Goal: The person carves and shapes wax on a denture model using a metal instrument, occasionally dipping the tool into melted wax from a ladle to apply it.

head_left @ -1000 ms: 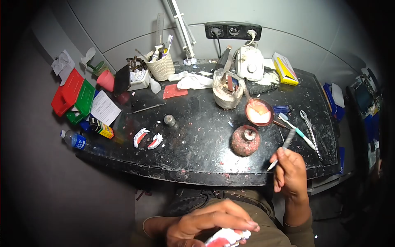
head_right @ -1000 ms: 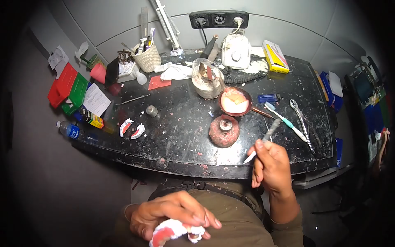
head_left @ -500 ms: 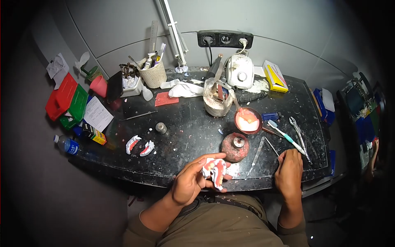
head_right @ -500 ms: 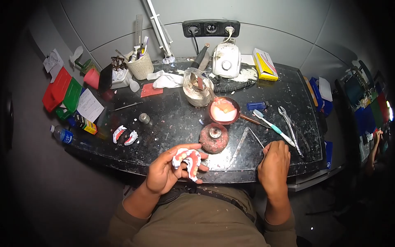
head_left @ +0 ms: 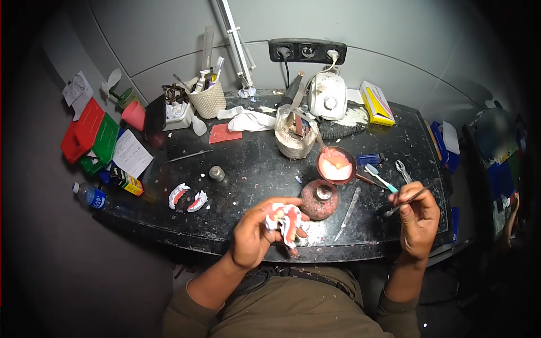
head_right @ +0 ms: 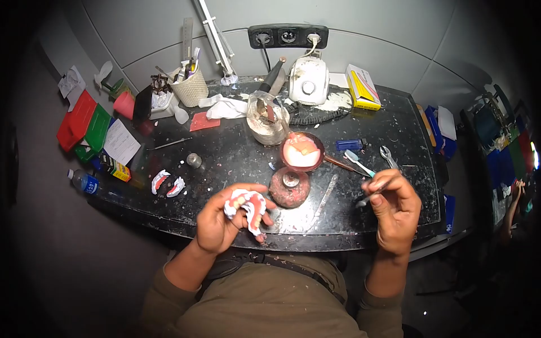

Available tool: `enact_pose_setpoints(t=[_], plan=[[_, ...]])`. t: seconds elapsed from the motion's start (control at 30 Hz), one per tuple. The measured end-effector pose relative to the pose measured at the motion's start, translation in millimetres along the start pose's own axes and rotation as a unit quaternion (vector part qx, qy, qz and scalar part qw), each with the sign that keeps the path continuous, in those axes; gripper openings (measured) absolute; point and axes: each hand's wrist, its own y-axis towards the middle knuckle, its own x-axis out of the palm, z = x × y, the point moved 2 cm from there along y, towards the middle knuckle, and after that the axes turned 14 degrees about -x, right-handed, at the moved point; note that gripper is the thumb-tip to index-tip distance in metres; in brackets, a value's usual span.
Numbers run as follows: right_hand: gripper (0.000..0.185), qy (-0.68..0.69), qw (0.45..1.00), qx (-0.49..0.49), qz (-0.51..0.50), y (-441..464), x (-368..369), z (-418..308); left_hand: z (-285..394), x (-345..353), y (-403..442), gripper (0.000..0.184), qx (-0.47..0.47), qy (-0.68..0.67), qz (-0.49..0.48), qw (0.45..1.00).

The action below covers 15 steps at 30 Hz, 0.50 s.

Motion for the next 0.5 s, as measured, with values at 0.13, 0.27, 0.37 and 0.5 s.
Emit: enact_pose_setpoints(t=[0.13,0.27,0.37,0.5], plan=[[0.015,0.089,0.993,-0.070,0.038,12.6,25.8,2.8,13.5,-17.7,13.8,0.068,0.041,-0.048,0.003,0.998],[0.019,0.073,0.994,-0.064,0.041,9.7,39.2,15.9,16.1,-25.5,22.7,0.067,0.075,-0.069,0.009,0.995],[0.019,0.080,0.995,-0.036,0.052,4.7,38.4,21.8,14.0,-17.6,19.5,0.069,0.080,-0.045,0.053,0.994],[0.017,0.100,0.991,0.032,0.078,1.4,39.8,20.1,11.6,-11.6,13.8,0.075,0.108,-0.004,0.040,0.993]])
